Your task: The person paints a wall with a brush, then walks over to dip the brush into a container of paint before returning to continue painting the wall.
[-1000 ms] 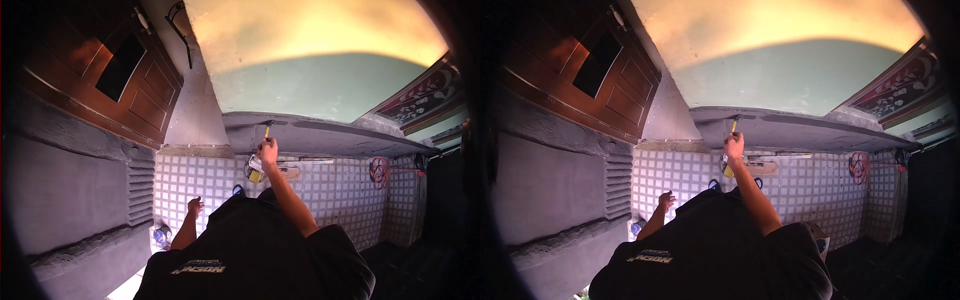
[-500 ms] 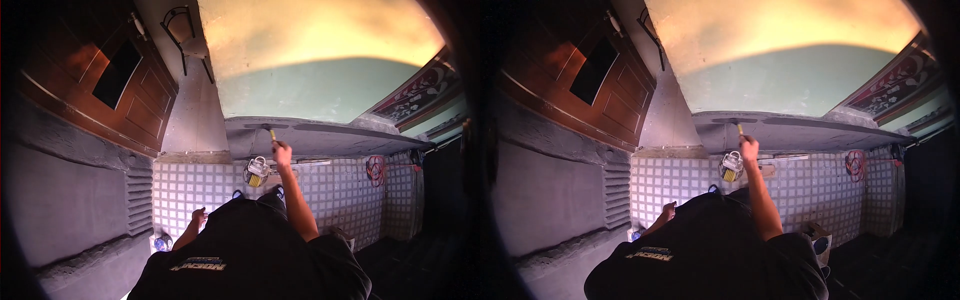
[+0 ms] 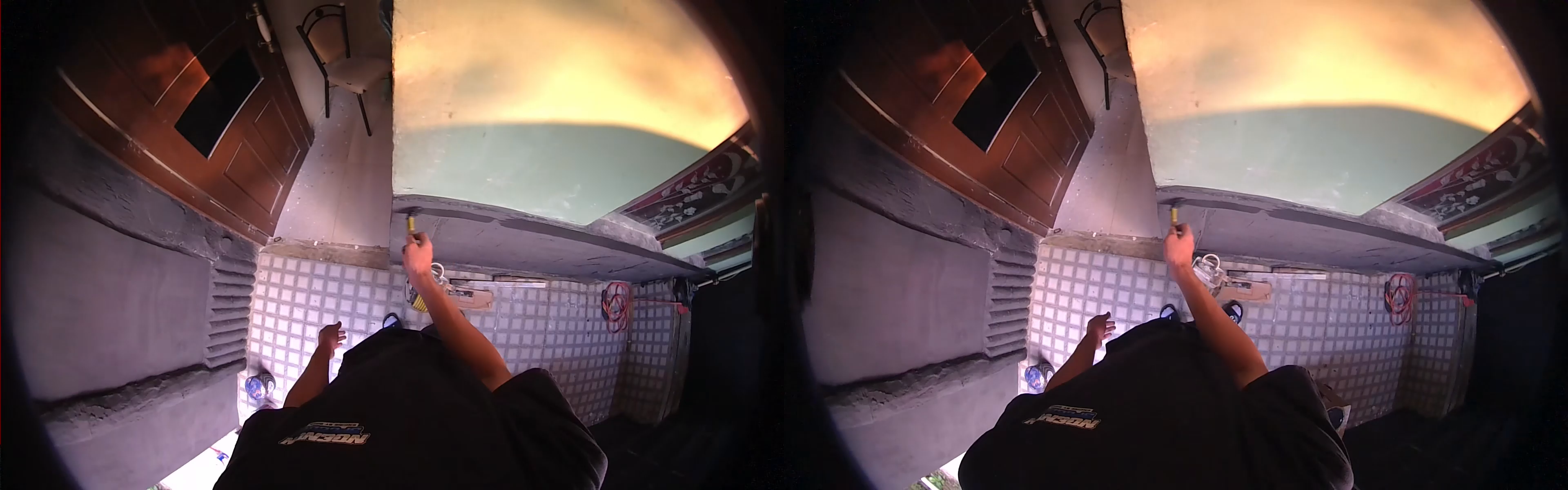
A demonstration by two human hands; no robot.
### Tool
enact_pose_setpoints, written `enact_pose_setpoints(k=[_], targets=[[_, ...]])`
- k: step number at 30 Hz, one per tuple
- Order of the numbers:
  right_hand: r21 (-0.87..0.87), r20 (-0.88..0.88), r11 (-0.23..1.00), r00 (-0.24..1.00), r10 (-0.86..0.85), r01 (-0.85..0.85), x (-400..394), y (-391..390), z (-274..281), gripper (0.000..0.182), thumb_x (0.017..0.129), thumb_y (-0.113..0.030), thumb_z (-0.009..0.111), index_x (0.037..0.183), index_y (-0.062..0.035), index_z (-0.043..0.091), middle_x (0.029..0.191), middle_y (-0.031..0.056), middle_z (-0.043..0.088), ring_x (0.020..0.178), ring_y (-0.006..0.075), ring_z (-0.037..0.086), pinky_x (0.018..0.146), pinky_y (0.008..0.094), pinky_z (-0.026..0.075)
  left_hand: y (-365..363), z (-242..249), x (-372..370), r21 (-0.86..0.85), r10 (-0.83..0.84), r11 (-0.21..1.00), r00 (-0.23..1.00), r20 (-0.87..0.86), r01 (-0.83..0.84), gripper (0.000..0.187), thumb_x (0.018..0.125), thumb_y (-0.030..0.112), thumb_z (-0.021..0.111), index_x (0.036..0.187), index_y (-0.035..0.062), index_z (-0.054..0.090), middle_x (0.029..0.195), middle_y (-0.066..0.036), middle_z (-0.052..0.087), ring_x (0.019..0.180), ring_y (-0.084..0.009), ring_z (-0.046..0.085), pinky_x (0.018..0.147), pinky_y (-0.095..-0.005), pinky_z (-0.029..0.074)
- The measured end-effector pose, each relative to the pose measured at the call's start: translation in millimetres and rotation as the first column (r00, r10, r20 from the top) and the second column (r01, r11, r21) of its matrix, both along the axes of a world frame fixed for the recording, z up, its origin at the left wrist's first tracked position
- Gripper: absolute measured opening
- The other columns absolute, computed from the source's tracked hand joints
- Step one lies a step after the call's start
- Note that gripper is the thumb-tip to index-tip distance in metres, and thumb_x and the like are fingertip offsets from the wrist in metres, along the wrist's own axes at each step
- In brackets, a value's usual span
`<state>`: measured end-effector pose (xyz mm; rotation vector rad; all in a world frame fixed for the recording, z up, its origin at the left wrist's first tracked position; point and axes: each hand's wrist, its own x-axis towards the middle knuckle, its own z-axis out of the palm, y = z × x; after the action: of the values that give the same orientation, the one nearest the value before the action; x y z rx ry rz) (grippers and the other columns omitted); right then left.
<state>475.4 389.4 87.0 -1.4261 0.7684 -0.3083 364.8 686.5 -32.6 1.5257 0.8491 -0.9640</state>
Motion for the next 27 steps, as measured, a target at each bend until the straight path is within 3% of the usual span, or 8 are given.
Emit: enact_pose_setpoints(k=[3,5,14,16,20,21,23,27], targets=[[-0.096,-0.101,0.919,0.923,0.372,-0.381,2,2,14,0.017,0.08,-0.018,0.055,0.085,-0.002,0.058,0.057,0.0038,0.051,0.046,0.0114,0.046,0.039,0.0277,0.034,14,-12,-29,0.073,0.007,0.997,0.998,-0.059,-0.003,0.037,0.085,0.039,0.052,0.11,0.0118,0.049,0.097,-0.008,0.061,0.082,-0.0205,0.058,0.07,-0.0356,0.04],[-0.133,-0.126,0.895,0.902,0.412,-0.427,-1,-1,28,0.018,0.078,-0.018,0.056,0.082,-0.0008,0.062,0.056,0.0041,0.052,0.048,0.0111,0.047,0.043,0.0273,0.035,37,-48,-50,0.106,-0.029,0.993,0.992,-0.125,0.042,0.035,0.084,0.036,0.053,0.11,0.0127,0.052,0.088,-0.011,0.064,0.07,-0.0246,0.062,0.054,-0.0356,0.043],[-0.074,-0.003,0.988,0.991,-0.133,0.133,-42,-69,38,0.018,0.079,-0.014,0.055,0.079,0.0034,0.059,0.057,0.0024,0.049,0.05,0.0094,0.043,0.045,0.0263,0.033,33,-51,-41,0.089,-0.056,0.994,0.994,-0.095,0.065,0.035,0.084,0.039,0.053,0.106,0.0112,0.054,0.086,-0.007,0.061,0.07,-0.0189,0.058,0.06,-0.0348,0.042],[-0.16,-0.024,0.911,0.921,-0.388,0.38,-48,-70,27,0.02,0.082,-0.015,0.051,0.086,0.0047,0.055,0.068,0.0101,0.056,0.061,0.0162,0.051,0.057,0.0301,0.041,29,-50,-38,0.084,-0.054,0.995,0.995,-0.085,0.061,0.035,0.084,0.039,0.053,0.104,0.0109,0.054,0.086,-0.006,0.061,0.07,-0.0175,0.057,0.061,-0.0346,0.041],[-0.182,-0.015,0.903,0.917,-0.399,0.39,-27,-42,3,0.019,0.085,-0.015,0.048,0.092,0.0028,0.049,0.075,0.0153,0.057,0.066,0.0227,0.054,0.064,0.0336,0.043,7,-25,-13,0.039,-0.006,0.999,1.0,0.022,0.005,0.038,0.084,0.04,0.052,0.106,0.0096,0.053,0.089,-0.005,0.059,0.071,-0.0166,0.056,0.065,-0.0357,0.041],[-0.342,0.02,0.871,0.929,-0.369,0.353,-22,-20,27,0.018,0.086,-0.015,0.047,0.092,0.002,0.049,0.071,0.0139,0.056,0.061,0.0211,0.054,0.058,0.0333,0.043,1,-19,-7,0.03,0.0,1.0,0.999,0.037,-0.001,0.037,0.084,0.04,0.052,0.105,0.01,0.053,0.09,-0.005,0.059,0.073,-0.0167,0.056,0.065,-0.036,0.041],[0.081,-0.107,0.981,0.98,-0.168,0.177,-7,4,47,0.019,0.084,-0.015,0.049,0.093,0.0021,0.048,0.068,0.0117,0.056,0.053,0.019,0.053,0.05,0.0327,0.042,-7,-9,1,0.006,0.024,1.0,0.998,0.051,-0.025,0.036,0.084,0.04,0.052,0.105,0.0106,0.053,0.09,-0.005,0.06,0.075,-0.0169,0.057,0.066,-0.0362,0.041],[0.225,-0.105,0.973,0.991,0.079,-0.054,13,35,60,0.012,0.083,-0.016,0.051,0.085,-0.0044,0.053,0.061,0.0028,0.049,0.045,0.01,0.043,0.035,0.0265,0.033,0,-11,-7,0.026,0.027,0.999,0.998,0.065,-0.029,0.036,0.084,0.041,0.052,0.105,0.0111,0.053,0.089,-0.005,0.06,0.076,-0.0173,0.057,0.065,-0.036,0.041]])
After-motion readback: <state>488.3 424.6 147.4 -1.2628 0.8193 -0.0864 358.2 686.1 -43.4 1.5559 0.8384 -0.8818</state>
